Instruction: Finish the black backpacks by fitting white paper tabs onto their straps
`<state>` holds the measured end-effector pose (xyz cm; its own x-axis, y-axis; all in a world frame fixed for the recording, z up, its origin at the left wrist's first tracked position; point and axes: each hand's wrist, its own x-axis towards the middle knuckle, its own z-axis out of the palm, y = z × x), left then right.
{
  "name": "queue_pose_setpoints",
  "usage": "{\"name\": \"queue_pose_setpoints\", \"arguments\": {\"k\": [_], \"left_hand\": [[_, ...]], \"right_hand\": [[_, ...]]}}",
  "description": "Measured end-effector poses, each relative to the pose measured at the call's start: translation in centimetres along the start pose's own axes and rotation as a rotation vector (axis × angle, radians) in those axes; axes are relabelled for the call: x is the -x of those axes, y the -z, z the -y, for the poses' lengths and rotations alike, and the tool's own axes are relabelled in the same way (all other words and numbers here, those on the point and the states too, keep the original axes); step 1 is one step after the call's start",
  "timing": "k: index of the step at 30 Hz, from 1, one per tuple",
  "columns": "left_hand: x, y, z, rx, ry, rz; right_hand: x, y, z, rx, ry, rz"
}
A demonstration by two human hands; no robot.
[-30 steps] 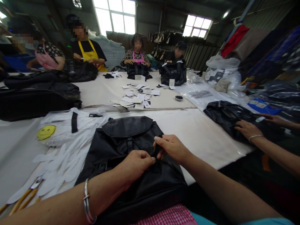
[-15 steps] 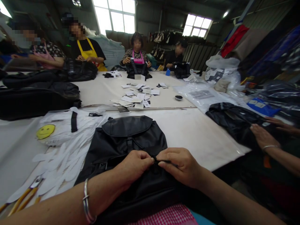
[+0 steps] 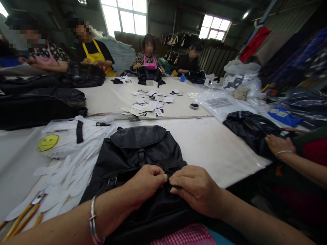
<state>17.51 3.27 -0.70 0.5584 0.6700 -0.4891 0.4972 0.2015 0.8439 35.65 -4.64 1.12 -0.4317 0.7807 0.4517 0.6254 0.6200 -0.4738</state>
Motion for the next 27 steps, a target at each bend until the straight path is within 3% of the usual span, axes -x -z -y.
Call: {"name": "queue_pose_setpoints", "arguments": {"k": [7,11,14,18,21,27], "left_hand": [[1.6,2.6,-3.1,-0.425,-0.219,0.069],[3.8,6.4,-3.7,-0.659,-0.326,0.006],[5.2,9.8,-2.6,-0.751,-0.353,-0.152],[7.0,13.4,-0.2,-0.748,-0.217,-0.311],[8.8,14.3,1.7,-0.647,-0.192,-0.309],[11.9,13.9,5.0,-0.501,-0.348,-0.198]], "right_hand": [[-0.7,0.2,-0.9,-0.2,-0.202,-0.118],[-0.8,0.7,-1.4,-0.154,-0.099,-0.061],[-0.7,1.0,-1.3,-0.138,-0.019,0.064],[-0.9,1.1,-1.1,-0.156,0.019,0.197],[-1.1,1.1,-1.2,-0.145,0.049,0.263],[-1.1,0.7,-1.6,-0.131,0.064,0.331]]}}
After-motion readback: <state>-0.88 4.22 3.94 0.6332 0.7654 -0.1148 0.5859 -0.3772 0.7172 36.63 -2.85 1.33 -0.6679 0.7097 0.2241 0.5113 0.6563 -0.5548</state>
